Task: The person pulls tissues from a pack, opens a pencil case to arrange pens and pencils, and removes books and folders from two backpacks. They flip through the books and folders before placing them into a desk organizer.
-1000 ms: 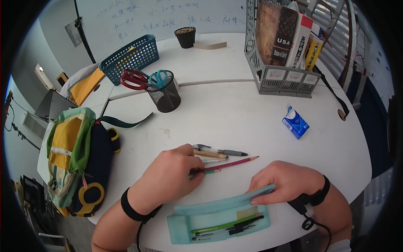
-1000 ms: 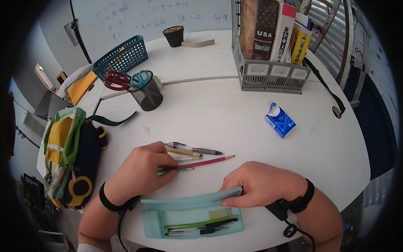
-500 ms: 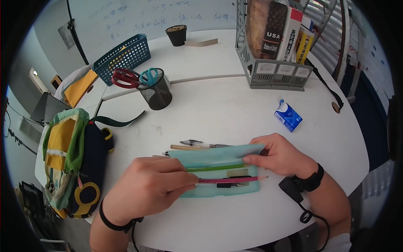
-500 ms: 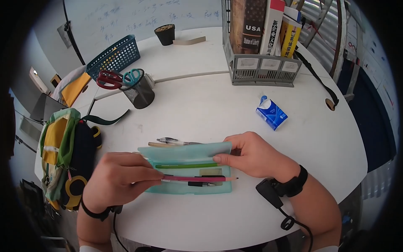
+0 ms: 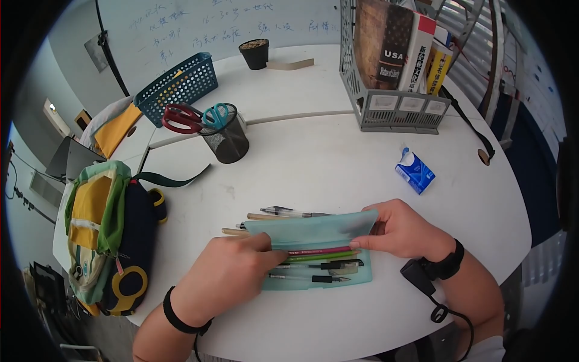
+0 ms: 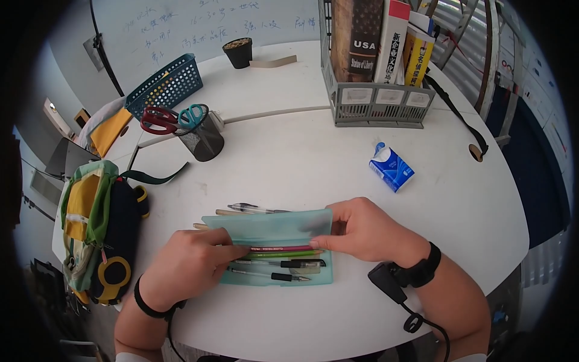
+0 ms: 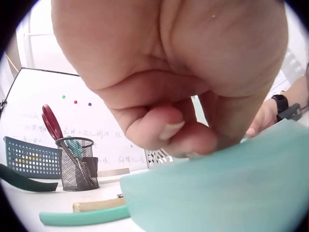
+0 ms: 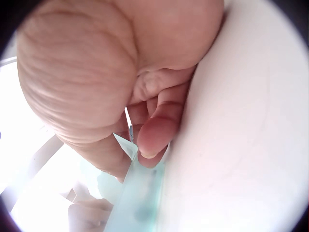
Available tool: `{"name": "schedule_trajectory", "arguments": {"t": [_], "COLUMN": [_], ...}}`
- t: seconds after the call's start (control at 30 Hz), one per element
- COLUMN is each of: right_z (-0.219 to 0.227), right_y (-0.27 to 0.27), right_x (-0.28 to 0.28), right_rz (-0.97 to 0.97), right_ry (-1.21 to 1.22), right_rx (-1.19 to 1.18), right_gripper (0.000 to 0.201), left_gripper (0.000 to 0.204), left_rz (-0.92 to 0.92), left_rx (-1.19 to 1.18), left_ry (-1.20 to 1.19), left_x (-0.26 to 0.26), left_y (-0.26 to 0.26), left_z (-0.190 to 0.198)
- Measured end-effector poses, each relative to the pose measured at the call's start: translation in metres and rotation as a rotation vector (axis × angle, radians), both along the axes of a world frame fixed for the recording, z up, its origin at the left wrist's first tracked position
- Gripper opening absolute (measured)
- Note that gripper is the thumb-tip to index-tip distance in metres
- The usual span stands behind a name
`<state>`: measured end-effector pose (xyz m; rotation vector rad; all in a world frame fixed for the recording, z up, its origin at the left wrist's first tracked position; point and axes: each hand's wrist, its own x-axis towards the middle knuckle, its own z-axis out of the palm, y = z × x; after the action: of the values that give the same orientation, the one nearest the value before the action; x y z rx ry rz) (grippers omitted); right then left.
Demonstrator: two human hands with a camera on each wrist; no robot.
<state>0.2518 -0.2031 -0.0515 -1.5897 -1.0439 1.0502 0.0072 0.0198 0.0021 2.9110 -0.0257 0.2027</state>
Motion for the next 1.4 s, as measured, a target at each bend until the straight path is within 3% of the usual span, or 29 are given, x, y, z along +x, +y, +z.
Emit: {"name": "schedule_trajectory", "arguments": {"t": [0.1, 0.17, 0.2, 0.27, 0.37, 0.53, 0.67, 0.73, 0.93, 1.07, 1.23, 1.4], "right_z": [0.001, 0.008, 0.009, 0.011, 0.015, 0.026, 0.029, 0.028, 0.026, 0.017, 0.007, -0.003], "right_y": [-0.002, -0.001, -0.001, 0.0, -0.001, 0.0, 0.002, -0.001, -0.002, -0.001, -0.004, -0.001], "right_x": [0.002, 0.002, 0.001, 0.0, 0.003, 0.002, 0.0, -0.001, -0.002, -0.012, -0.016, -0.017], "right_rz": [0.011, 0.031, 0.043, 0.064, 0.106, 0.187, 0.183, 0.176, 0.079, -0.051, -0.117, -0.168], "right_ry": [-0.011, -0.059, -0.09, -0.1, -0.11, -0.153, -0.185, -0.194, -0.23, -0.222, -0.285, -0.161], "right_rx": [-0.058, -0.04, -0.023, 0.002, -0.017, -0.056, -0.126, -0.157, -0.176, -0.084, -0.126, -0.033], "right_gripper": [0.022, 0.022, 0.022, 0.024, 0.029, 0.031, 0.028, 0.026, 0.024, 0.023, 0.024, 0.028], "left_gripper": [0.027, 0.025, 0.025, 0.02, 0.015, 0.019, 0.017, 0.017, 0.016, 0.013, 0.012, 0.012], "left_rz": [-0.037, -0.027, -0.023, 0.238, 0.235, 0.235, 0.265, 0.203, 0.088, 0.075, 0.111, 0.114], "left_rx": [-0.018, -0.307, -0.303, -0.397, -0.267, -0.388, -0.386, -0.203, -0.004, -0.107, -0.324, -0.274], "left_ry": [0.05, 0.023, 0.019, 0.008, 0.096, 0.185, 0.121, -0.083, -0.055, -0.069, 0.25, 0.252], "left_x": [-0.005, -0.009, -0.01, -0.009, -0.009, -0.008, -0.007, -0.004, -0.003, -0.002, -0.007, -0.008], "left_y": [0.002, 0.017, 0.026, 0.044, 0.065, 0.072, 0.072, 0.073, 0.067, 0.061, 0.056, 0.062], "left_z": [0.013, 0.031, 0.035, 0.033, 0.008, 0.001, -0.001, -0.009, -0.006, 0.004, 0.013, 0.006]}}
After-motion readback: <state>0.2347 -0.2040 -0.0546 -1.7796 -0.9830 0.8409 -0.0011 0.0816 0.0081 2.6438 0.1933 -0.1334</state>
